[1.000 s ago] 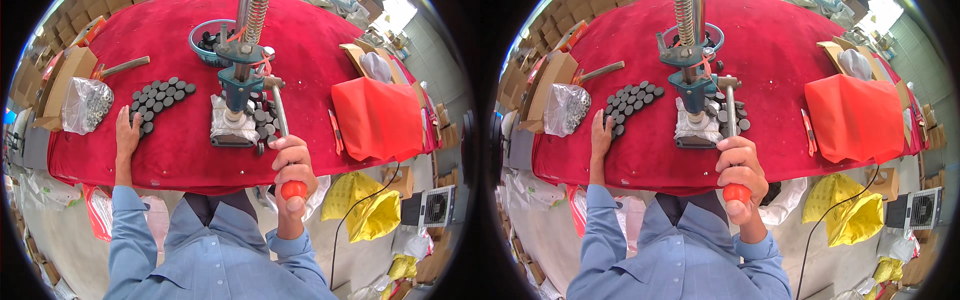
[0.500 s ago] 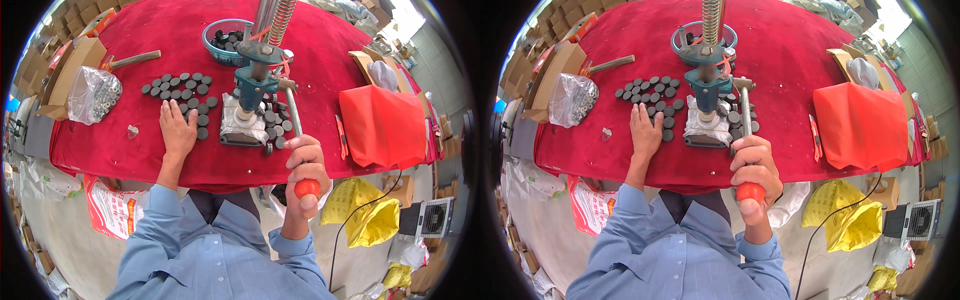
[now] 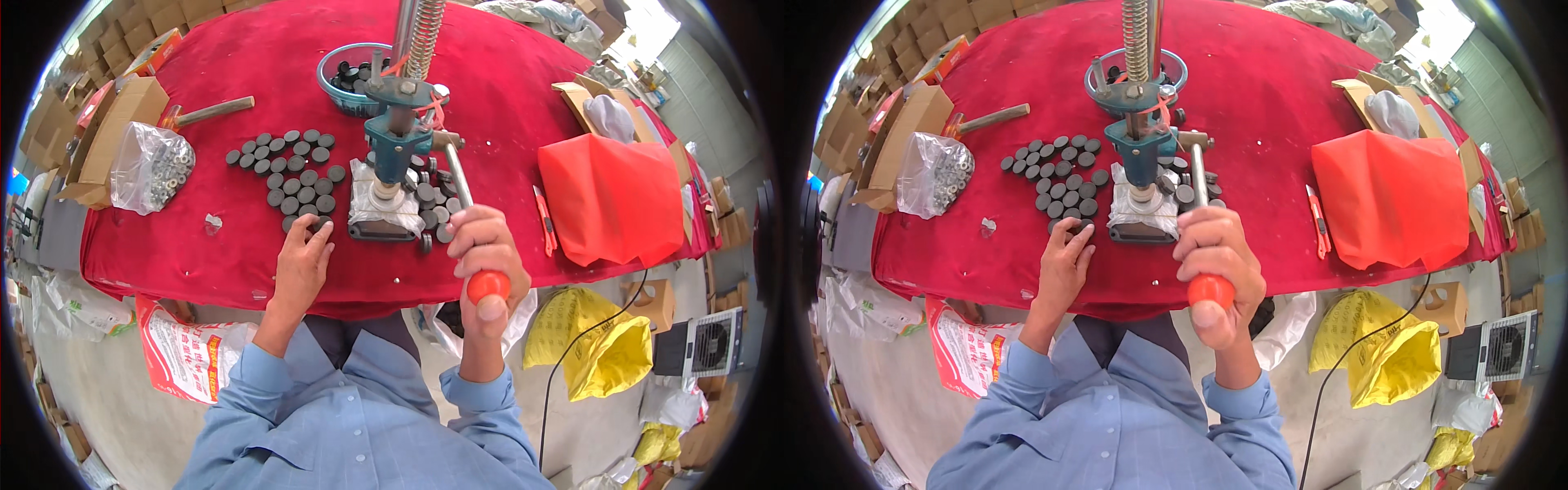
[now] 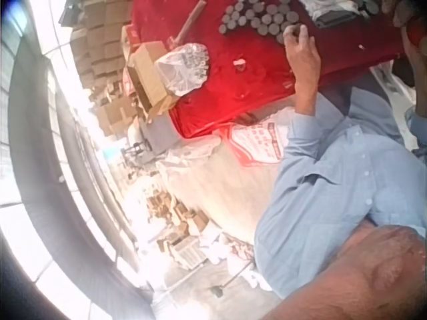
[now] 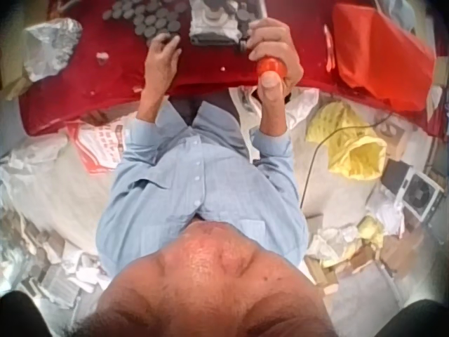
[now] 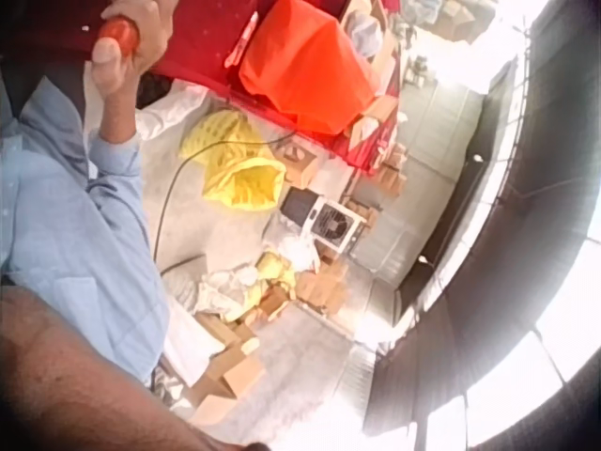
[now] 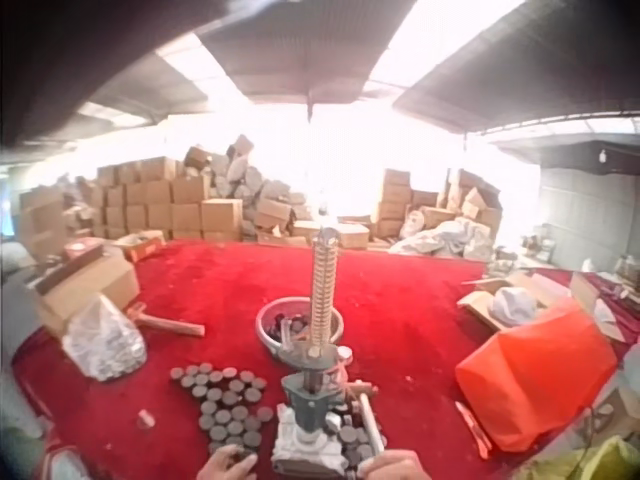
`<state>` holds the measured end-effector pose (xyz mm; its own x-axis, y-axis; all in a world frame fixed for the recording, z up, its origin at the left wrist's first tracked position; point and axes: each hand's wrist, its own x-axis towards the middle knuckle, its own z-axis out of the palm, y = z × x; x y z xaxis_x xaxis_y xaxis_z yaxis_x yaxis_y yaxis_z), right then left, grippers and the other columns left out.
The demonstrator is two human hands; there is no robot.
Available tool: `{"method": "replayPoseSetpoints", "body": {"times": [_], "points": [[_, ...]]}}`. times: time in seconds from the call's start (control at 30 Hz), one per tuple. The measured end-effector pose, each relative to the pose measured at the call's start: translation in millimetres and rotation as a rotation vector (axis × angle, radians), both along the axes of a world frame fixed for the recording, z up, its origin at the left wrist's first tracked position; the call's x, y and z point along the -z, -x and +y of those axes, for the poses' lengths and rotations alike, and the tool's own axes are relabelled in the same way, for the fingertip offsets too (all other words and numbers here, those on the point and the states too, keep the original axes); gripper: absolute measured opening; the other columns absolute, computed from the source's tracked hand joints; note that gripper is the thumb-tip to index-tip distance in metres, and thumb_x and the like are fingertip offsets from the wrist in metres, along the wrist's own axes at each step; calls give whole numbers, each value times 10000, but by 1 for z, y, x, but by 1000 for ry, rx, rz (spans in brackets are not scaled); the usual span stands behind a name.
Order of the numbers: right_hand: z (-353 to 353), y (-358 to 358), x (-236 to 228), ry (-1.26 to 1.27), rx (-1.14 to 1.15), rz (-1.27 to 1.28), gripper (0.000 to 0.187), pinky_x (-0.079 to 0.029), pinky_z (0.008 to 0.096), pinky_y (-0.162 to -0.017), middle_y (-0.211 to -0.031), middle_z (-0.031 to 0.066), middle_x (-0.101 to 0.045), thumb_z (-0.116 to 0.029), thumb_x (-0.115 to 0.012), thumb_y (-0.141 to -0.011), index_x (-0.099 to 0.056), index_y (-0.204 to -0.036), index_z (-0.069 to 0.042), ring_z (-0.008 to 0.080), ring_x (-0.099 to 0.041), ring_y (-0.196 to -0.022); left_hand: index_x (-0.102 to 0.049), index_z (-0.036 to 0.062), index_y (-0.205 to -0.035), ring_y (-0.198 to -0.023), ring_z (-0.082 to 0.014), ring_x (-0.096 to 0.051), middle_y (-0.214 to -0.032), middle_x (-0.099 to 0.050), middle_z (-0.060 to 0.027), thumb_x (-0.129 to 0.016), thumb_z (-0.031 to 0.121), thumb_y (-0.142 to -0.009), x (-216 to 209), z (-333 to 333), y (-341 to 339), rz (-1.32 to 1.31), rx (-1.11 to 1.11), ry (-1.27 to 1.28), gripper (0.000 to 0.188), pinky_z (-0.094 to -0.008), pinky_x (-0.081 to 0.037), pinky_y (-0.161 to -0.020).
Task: The person operates a manual press machine to process a batch of small, dark, circular discs. They repeatedly pick up a disc from a pile on the table, place it into the press die, and pull a lever to actuate the press. The processed discs are ejected and accumulate on the table.
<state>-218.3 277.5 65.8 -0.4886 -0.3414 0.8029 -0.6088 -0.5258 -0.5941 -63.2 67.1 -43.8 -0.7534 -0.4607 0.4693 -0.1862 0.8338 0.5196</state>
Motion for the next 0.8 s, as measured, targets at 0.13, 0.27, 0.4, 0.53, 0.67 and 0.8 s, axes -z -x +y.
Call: {"method": "replayPoseSetpoints", "body": {"times": [0.13, 0.27, 0.4, 0.53, 0.67, 0.8], "points": [[-3, 15, -37, -38, -35, -4, 504, -511, 423, -852, -855, 124, -644, -503, -615, -967, -645, -850, -13, 296, -636, -916, -677, 10, -1297, -942, -297, -660, -1264, -576, -148, -778, 0, -874, -2, 1, 3, 28, 2, -45, 435, -404, -561, -784], [-15, 32, -71, -71, -92, -112, 435, -443, 300, -717, -816, 62, -629, -414, -607, -987, -647, -858, 0, 134, -557, -769, -664, 22, -1284, -1023, -361, -637, -1238, -584, -164, -790, 38, -873, 2, 1, 4, -10, -91, -60, 430, -441, -554, -830], [-23, 39, -102, -122, -74, -219, 428, -353, 251, -610, -728, -19, -565, -372, -589, -1031, -620, -804, -11, 51, -449, -671, -681, 24, -1220, -982, -335, -658, -1179, -632, -149, -808, 49, -847, 3, 1, 7, -1, -85, -53, 395, -425, -558, -798], [-20, 45, -104, -205, -76, -199, 512, -511, 319, -708, -821, 77, -619, -465, -529, -1039, -630, -851, 1, 173, -602, -798, -701, 26, -1174, -874, -280, -682, -1091, -686, -128, -826, 57, -813, -14, 2, 19, 77, -50, -131, 383, -396, -565, -758], [-17, 45, -103, -267, -43, -188, 548, -593, 354, -763, -874, 125, -657, -493, -491, -1043, -642, -882, 8, 232, -681, -863, -707, 22, -1197, -778, -199, -670, -1023, -725, -110, -851, 50, -778, -32, 8, 62, 173, 4, -107, 444, -341, -554, -704], [-20, 43, -105, -203, -82, -221, 508, -494, 319, -707, -813, 67, -603, -462, -530, -1043, -627, -847, -3, 165, -586, -798, -650, 4, -1265, -787, -232, -672, -1010, -720, -110, -858, 73, -779, -29, 11, 97, 166, 51, -88, 533, -365, -555, -714]]}}
